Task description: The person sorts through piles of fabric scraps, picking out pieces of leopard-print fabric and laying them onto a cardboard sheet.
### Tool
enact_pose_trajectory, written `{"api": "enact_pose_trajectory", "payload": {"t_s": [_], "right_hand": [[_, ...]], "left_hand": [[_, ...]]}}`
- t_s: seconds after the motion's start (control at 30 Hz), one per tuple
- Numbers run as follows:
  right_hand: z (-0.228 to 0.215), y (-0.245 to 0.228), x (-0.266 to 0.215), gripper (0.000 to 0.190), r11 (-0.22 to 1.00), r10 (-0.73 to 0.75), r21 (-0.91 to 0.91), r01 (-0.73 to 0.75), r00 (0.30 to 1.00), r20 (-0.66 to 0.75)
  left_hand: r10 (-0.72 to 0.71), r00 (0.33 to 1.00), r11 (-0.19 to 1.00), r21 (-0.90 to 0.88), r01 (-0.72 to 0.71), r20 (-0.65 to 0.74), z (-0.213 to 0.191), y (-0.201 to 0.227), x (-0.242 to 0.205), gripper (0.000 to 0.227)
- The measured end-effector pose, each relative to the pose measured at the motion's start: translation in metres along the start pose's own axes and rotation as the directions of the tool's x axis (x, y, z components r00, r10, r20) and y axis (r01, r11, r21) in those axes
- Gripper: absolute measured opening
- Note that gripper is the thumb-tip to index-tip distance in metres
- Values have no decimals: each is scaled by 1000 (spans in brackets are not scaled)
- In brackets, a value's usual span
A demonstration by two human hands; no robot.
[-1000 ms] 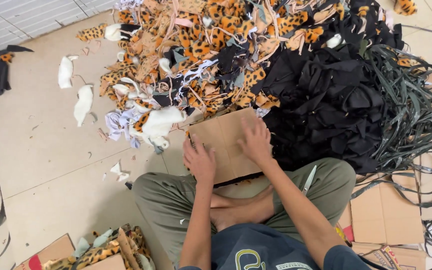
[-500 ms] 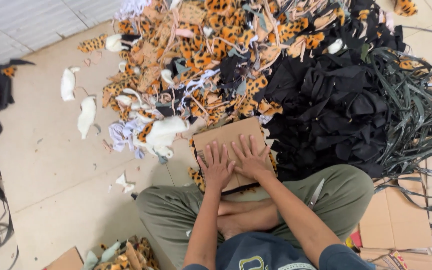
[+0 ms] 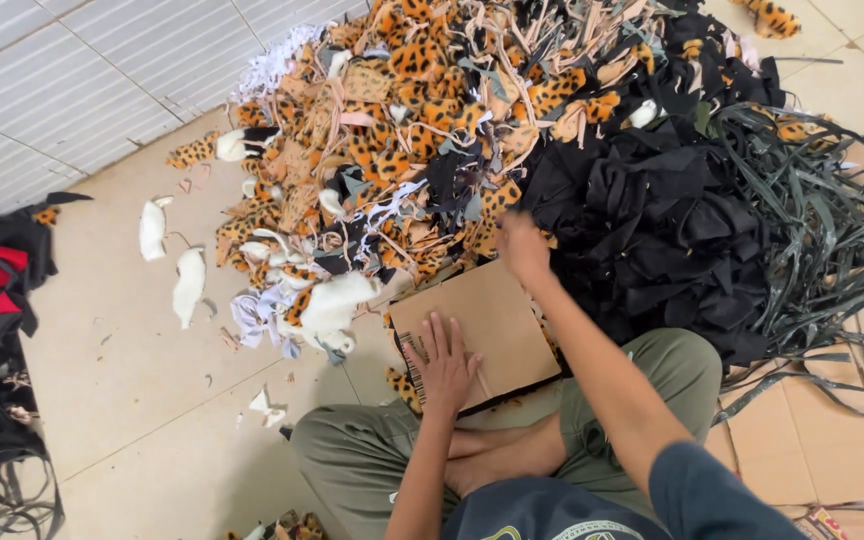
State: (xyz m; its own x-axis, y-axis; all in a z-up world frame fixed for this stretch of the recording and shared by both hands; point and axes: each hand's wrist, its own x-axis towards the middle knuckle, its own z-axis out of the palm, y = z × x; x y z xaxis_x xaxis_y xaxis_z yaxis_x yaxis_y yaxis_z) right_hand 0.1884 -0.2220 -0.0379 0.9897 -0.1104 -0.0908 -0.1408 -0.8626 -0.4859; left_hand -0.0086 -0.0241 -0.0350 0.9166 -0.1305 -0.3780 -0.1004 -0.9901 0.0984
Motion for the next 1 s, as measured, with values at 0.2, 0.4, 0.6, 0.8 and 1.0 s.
{"api": "enact_pose_trajectory", "payload": {"t_s": [0.2, 0.4, 0.6, 0.8, 1.0], "right_hand": [[-31, -14, 50, 33, 985, 174, 32, -171, 978, -115], [-53, -10, 50, 19, 977, -133, 89, 192, 883, -449], [-160, -84, -21, 17, 952, -28, 268, 151, 910, -413], [-168, -106, -74, 53, 852, -65, 524, -8, 990, 122], [-164, -61, -76, 29, 638, -167, 769, 46, 983, 80]], "left_hand": [[15, 999, 979, -203, -25, -51, -55, 18, -6, 72], [23, 957, 696, -682, -223, -289, -67, 33, 52, 60], [54, 824, 393, -747, -537, -564, -140, 73, 66, 83], [119, 834, -259, -827, -499, -539, -67, 85, 108, 108], [170, 976, -814, -538, 218, 137, -36, 23, 67, 40]]}}
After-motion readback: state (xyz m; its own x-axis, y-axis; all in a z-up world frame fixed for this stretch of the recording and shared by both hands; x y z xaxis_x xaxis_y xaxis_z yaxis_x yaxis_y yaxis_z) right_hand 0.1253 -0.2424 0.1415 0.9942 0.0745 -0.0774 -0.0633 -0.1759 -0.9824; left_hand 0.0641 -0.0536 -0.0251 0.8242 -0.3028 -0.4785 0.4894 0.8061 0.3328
